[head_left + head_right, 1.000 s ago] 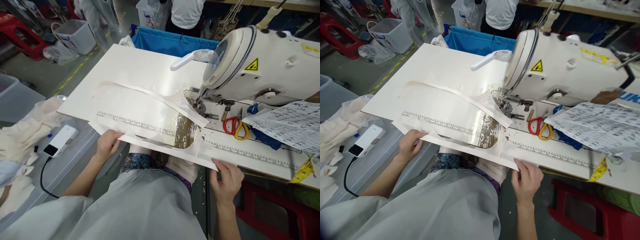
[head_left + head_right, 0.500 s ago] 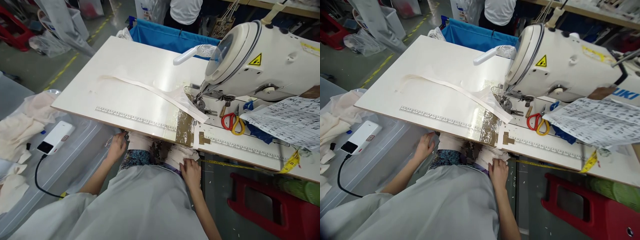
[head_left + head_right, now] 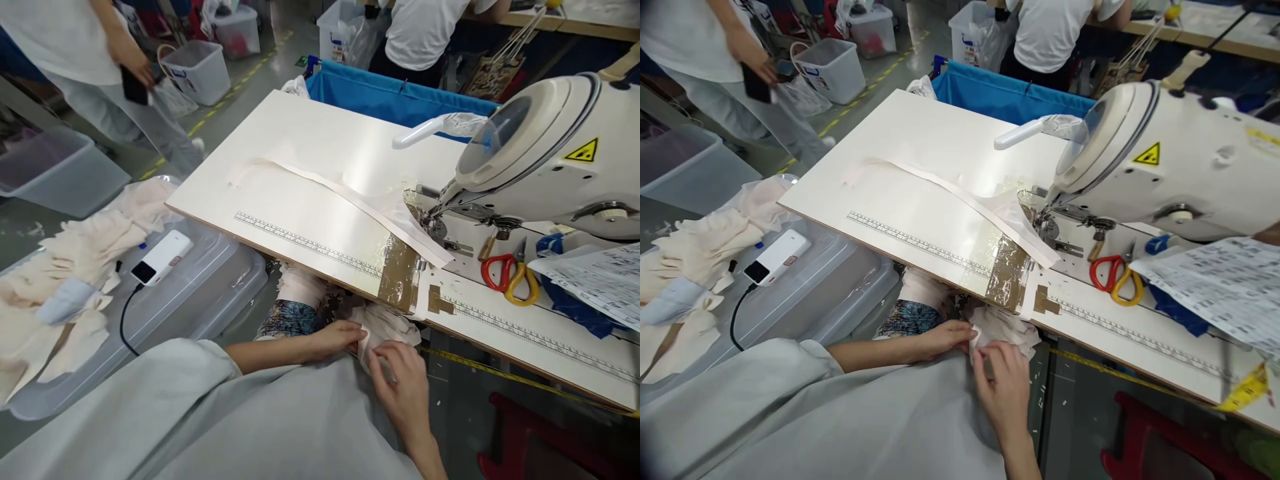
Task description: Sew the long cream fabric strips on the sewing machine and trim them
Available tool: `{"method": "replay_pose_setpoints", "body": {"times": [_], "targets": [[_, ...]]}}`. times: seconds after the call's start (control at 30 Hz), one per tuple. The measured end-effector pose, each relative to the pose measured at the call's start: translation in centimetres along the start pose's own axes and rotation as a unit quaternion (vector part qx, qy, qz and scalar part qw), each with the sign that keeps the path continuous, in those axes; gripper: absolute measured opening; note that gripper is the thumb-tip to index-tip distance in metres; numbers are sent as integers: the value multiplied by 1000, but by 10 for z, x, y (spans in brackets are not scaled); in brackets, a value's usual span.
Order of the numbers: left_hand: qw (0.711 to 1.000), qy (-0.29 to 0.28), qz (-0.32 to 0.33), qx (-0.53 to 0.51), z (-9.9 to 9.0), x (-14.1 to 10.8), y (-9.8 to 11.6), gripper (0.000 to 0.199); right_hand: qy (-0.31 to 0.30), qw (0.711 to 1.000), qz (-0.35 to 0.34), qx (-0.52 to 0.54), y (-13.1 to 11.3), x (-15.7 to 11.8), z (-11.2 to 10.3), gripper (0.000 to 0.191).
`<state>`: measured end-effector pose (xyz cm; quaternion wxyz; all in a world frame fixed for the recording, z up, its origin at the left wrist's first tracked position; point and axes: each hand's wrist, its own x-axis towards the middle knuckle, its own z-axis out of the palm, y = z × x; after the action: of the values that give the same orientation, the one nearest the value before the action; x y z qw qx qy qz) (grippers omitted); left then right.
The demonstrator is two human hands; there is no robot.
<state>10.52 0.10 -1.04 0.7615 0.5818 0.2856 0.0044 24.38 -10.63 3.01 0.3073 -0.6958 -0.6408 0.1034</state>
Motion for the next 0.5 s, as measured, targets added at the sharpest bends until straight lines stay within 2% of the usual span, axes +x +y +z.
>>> {"method": "replay_pose_setpoints", "body": {"times": [0.07, 0.1, 0.17, 0.23, 0.3, 0.4, 0.43, 0.47, 0.5], "targets": [[999, -48, -1, -11, -3, 0, 14, 66, 33, 999, -28, 18, -4, 11, -8, 22], [996, -84, 4, -8, -7, -3, 21, 64, 14, 998, -42, 52, -3, 16, -11, 22], [987, -158, 26, 21, -20, -14, 39, 60, -82, 985, -68, 139, 3, 24, -19, 24], [976, -197, 55, 69, -38, -31, 57, 53, -162, 966, -71, 189, 10, 29, -32, 31], [971, -185, 84, 123, -63, -54, 75, 43, -206, 959, -39, 190, 20, 29, -53, 36], [964, -109, 116, 213, -108, -96, 101, 33, -245, 955, 57, 157, 45, 23, -94, 36], [959, -82, 114, 246, -124, -110, 110, 31, -232, 959, 88, 135, 57, 19, -107, 36], [952, -50, 107, 281, -139, -123, 118, 30, -187, 972, 105, 100, 69, 17, -118, 35], [943, -13, 98, 318, -153, -135, 126, 31, -112, 986, 114, 55, 82, 15, -128, 35]]}}
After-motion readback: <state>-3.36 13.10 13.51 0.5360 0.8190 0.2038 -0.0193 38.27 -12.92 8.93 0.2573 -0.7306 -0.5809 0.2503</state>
